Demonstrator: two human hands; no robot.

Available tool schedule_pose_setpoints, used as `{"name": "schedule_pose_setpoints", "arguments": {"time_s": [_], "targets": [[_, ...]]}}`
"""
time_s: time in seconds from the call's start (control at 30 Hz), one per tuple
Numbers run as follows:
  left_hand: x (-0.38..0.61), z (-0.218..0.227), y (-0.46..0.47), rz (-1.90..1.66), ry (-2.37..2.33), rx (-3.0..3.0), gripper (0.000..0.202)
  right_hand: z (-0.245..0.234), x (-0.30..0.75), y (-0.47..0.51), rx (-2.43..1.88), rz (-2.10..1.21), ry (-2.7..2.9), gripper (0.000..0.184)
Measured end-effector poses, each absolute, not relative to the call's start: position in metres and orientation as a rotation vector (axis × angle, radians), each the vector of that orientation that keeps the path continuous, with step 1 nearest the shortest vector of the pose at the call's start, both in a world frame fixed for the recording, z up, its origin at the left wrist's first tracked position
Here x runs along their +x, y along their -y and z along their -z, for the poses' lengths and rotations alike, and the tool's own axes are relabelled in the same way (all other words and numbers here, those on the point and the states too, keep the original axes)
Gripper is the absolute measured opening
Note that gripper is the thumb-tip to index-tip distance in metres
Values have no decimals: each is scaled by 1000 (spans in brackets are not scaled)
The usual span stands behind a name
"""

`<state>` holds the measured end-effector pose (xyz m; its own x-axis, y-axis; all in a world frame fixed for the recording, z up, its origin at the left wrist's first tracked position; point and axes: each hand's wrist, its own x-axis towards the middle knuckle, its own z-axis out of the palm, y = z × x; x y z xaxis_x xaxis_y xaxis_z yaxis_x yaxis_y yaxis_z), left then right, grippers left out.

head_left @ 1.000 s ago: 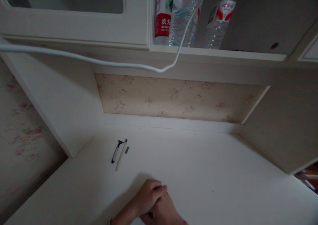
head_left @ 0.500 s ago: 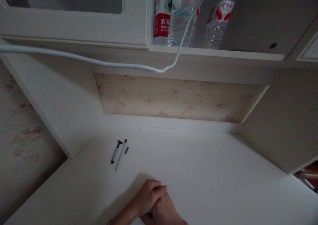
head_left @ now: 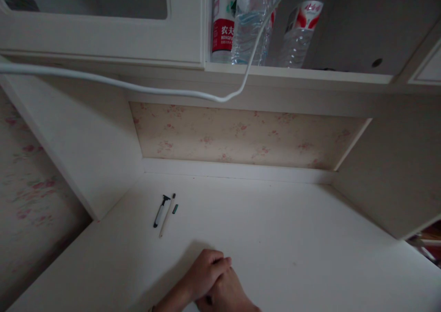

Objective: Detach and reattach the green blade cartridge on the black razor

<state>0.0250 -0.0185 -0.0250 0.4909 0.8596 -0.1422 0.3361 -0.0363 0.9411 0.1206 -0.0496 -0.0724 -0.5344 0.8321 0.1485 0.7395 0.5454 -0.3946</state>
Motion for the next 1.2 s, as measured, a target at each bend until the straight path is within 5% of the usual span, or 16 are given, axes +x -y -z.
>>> {"name": "schedule_pose_setpoints", "arguments": {"time_s": [1.2], "targets": [[26,25,19,-588,-1048,1623,42,68,120,52,-1285,-380,2448,32]]}}
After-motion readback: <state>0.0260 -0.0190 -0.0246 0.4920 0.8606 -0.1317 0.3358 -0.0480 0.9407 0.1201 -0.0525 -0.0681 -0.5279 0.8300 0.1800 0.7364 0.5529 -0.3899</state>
